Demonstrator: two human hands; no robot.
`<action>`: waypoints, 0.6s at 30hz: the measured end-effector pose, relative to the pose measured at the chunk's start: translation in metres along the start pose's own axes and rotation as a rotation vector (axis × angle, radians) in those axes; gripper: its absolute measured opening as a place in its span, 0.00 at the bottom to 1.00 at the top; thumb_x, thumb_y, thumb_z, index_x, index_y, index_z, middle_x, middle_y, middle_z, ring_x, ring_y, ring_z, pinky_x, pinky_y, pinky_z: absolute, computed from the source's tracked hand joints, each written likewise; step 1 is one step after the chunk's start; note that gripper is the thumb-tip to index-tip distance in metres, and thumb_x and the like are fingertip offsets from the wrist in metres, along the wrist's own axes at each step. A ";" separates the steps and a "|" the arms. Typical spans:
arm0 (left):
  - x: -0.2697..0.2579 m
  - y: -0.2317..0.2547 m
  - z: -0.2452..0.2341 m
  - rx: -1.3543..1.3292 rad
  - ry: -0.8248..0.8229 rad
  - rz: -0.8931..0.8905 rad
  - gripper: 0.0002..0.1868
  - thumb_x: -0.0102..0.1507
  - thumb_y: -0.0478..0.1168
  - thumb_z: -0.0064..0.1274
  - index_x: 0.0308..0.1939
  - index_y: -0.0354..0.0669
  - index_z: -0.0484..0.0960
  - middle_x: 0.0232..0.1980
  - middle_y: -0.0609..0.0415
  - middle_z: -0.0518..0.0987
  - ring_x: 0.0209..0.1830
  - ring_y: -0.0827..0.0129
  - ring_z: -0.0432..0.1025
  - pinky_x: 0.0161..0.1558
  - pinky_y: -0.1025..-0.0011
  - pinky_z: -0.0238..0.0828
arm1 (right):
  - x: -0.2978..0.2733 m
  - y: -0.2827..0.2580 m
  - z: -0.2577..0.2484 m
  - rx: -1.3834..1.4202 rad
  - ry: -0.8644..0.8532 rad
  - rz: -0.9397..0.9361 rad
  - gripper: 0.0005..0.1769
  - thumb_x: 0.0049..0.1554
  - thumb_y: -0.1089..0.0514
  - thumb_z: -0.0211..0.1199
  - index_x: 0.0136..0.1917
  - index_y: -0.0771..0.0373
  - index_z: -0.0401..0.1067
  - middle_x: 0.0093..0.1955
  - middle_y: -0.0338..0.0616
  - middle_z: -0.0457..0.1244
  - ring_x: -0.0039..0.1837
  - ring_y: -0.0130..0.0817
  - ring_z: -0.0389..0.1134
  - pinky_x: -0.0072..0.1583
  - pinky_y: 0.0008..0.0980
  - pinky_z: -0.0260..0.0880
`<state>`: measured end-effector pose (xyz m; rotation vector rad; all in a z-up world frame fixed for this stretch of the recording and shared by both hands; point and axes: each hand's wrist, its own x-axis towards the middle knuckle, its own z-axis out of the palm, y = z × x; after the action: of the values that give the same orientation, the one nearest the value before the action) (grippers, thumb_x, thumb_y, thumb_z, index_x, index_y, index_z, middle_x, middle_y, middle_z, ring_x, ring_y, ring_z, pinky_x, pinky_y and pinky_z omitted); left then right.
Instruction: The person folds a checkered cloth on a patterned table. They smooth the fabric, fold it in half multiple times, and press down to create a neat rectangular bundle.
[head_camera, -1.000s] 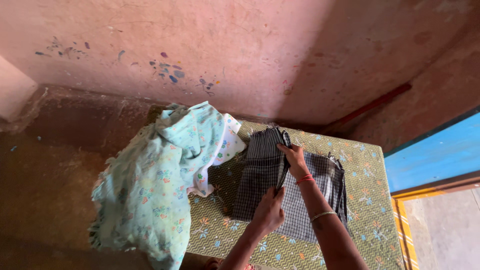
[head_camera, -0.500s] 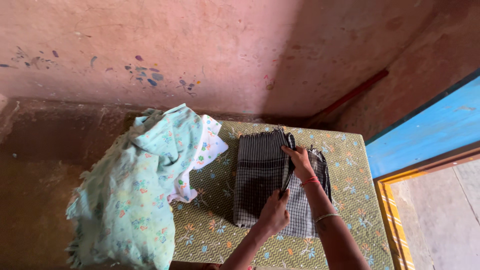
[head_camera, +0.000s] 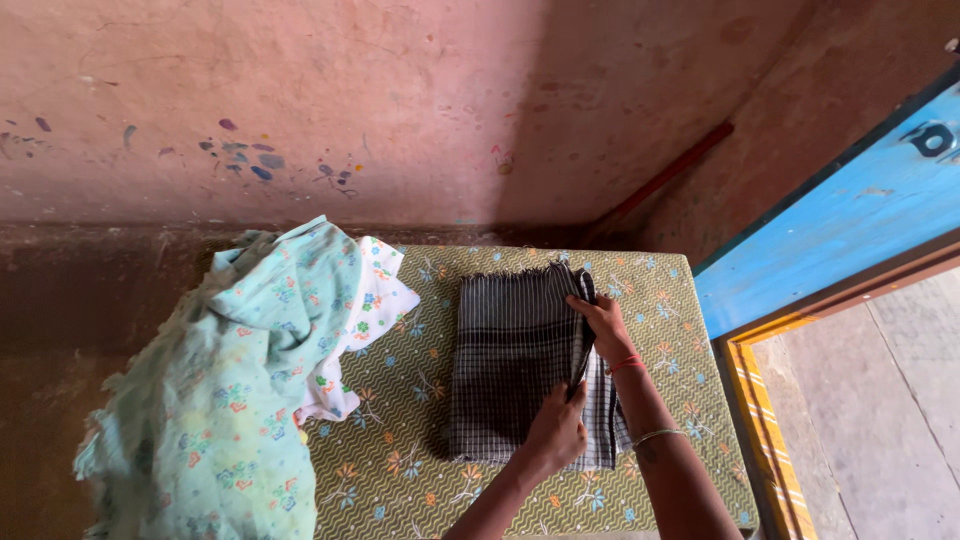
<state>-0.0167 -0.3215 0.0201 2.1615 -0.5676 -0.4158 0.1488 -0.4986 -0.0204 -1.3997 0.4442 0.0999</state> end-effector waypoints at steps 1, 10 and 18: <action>0.001 0.002 0.002 -0.010 -0.006 -0.009 0.37 0.62 0.29 0.46 0.77 0.30 0.57 0.62 0.27 0.65 0.53 0.43 0.70 0.55 0.56 0.74 | 0.000 0.001 -0.004 0.018 -0.008 0.013 0.12 0.53 0.57 0.71 0.40 0.68 0.73 0.34 0.39 0.67 0.33 0.28 0.69 0.35 0.31 0.68; 0.015 0.005 0.035 0.010 0.023 0.081 0.37 0.62 0.28 0.47 0.76 0.26 0.59 0.61 0.27 0.67 0.54 0.41 0.70 0.57 0.55 0.72 | 0.008 0.015 -0.046 -0.111 0.059 -0.023 0.15 0.56 0.56 0.73 0.40 0.69 0.72 0.33 0.39 0.64 0.33 0.27 0.65 0.34 0.30 0.64; 0.032 0.006 0.068 -0.012 0.026 0.093 0.38 0.61 0.30 0.49 0.75 0.26 0.59 0.63 0.24 0.65 0.56 0.39 0.70 0.59 0.55 0.70 | 0.013 0.019 -0.068 -0.067 0.052 0.006 0.13 0.54 0.58 0.72 0.40 0.70 0.73 0.33 0.40 0.66 0.33 0.28 0.67 0.34 0.32 0.67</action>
<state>-0.0240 -0.3859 -0.0188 2.1162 -0.6471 -0.3395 0.1381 -0.5637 -0.0495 -1.4692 0.4919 0.0845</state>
